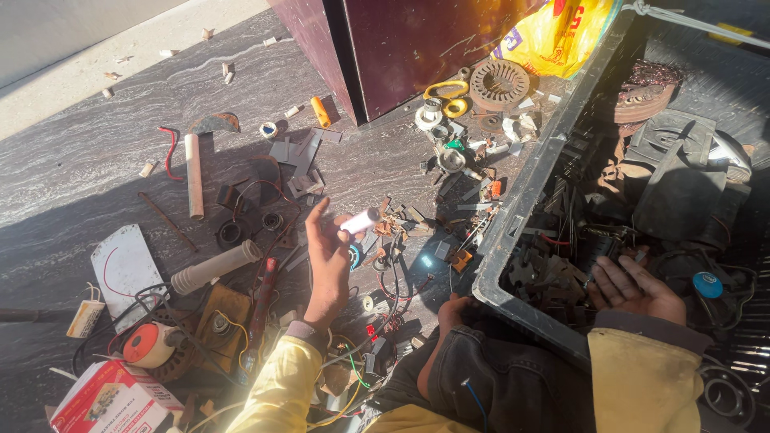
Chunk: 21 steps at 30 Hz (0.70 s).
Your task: The person sorts through a black crate filled with electronic components and miscellaneous items. They pick up various objects, inspect them, and place them on the floor or back into the crate.
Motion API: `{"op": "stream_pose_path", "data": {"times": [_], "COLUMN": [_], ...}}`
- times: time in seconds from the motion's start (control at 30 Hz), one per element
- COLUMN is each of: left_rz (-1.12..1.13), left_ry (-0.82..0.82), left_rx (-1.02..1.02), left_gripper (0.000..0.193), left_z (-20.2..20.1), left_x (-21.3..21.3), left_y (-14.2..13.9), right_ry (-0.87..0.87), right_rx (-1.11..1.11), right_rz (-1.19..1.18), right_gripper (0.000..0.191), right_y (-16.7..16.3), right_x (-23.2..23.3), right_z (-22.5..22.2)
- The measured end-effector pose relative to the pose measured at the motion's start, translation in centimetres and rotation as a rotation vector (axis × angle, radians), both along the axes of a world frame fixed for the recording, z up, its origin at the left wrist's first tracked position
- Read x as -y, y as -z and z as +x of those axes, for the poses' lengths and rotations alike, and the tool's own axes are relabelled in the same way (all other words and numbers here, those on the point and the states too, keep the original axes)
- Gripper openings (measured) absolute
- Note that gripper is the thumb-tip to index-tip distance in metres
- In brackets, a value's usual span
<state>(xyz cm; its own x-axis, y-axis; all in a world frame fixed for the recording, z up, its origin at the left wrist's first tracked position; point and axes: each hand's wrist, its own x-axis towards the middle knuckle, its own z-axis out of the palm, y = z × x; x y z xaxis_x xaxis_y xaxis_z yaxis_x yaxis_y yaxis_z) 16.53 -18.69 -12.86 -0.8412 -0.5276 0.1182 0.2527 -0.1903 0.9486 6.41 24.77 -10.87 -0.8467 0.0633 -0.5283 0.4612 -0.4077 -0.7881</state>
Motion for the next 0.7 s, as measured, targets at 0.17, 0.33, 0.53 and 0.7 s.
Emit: {"op": "stream_pose_path", "data": {"times": [0.17,0.33,0.53,0.7], "left_rz": [0.051,-0.093,-0.499,-1.044], "left_ry": [-0.053,-0.115,-0.229,-0.349], "left_rx": [-0.085,-0.026,0.5,0.765], "left_gripper": [0.071,0.055,0.045,0.067], "left_z": [-0.9,-1.3,0.7,7.6], "left_x": [-0.6,0.3,6.4,14.8], "left_y": [-2.6,-1.0,3.1,4.2], "right_ry": [-0.016,-0.009,-0.214,-0.314], "right_rx": [0.007,0.004,-0.137,-0.109], "right_rz": [-0.013,-0.008,-0.102,-0.039], "right_gripper": [0.052,0.053,0.053,0.054], "right_y": [-0.1,1.7,4.1,3.4], "right_x": [0.1,-1.1,-4.3,-1.2], "right_z": [-0.3,-0.8,-4.6,-8.6]}}
